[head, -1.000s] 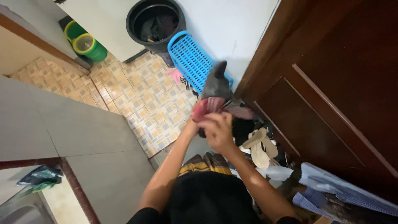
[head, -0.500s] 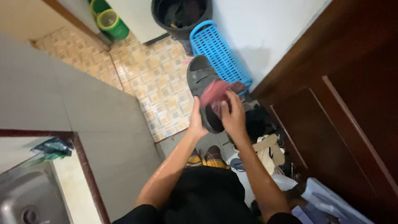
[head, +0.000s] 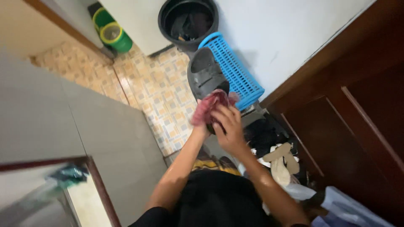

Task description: The person wipes slippers and a plastic rack using a cloth.

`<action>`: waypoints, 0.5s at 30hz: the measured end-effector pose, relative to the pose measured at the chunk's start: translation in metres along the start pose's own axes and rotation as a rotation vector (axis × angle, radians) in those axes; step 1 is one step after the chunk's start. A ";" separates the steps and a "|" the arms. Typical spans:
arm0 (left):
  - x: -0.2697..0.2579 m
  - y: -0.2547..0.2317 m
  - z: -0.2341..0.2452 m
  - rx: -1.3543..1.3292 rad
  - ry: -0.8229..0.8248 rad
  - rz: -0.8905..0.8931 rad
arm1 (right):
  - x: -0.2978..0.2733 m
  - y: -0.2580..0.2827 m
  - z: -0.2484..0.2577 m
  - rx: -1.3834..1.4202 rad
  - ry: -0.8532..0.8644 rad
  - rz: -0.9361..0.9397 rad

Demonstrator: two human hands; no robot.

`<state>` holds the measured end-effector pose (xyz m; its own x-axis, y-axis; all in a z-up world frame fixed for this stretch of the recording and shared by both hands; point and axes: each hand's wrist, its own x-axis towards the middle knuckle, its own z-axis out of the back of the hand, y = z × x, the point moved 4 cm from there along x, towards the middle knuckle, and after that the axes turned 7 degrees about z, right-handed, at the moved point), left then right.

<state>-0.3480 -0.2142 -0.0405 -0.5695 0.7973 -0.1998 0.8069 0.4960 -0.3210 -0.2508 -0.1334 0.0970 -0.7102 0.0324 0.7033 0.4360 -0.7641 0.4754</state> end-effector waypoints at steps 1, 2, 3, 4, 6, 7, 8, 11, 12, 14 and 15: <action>0.000 -0.009 -0.002 0.014 -0.002 0.016 | 0.001 -0.014 0.004 -0.016 0.042 0.076; -0.002 -0.018 -0.007 0.029 -0.004 0.032 | 0.001 -0.023 -0.002 -0.031 0.085 0.150; -0.002 -0.026 -0.013 0.039 -0.002 0.046 | 0.000 -0.040 -0.008 0.077 -0.029 -0.043; -0.002 -0.034 -0.019 0.050 -0.001 0.059 | -0.002 -0.057 -0.014 0.187 -0.148 -0.233; 0.010 -0.055 -0.027 0.171 -0.029 0.005 | -0.002 -0.074 -0.039 0.247 -0.209 -0.435; 0.015 -0.061 -0.028 0.270 -0.072 -0.065 | 0.001 -0.069 -0.059 0.203 -0.131 -0.460; 0.017 -0.069 -0.028 0.370 -0.113 -0.136 | 0.008 -0.064 -0.070 0.159 -0.052 -0.484; 0.030 -0.101 -0.021 0.153 -0.061 0.057 | 0.045 -0.004 -0.081 -0.159 -0.090 -0.151; 0.029 -0.110 -0.023 0.171 0.011 0.050 | 0.063 -0.001 -0.074 -0.151 -0.040 -0.134; 0.017 -0.120 -0.025 0.199 0.145 0.042 | 0.090 -0.007 -0.063 -0.129 0.067 -0.111; 0.017 -0.122 -0.024 0.301 0.106 -0.022 | 0.095 -0.011 -0.068 0.058 -0.147 -0.272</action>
<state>-0.4522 -0.2524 0.0175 -0.5545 0.8265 -0.0975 0.7027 0.4022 -0.5868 -0.3604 -0.1654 0.1228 -0.7194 0.3269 0.6128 0.2746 -0.6766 0.6833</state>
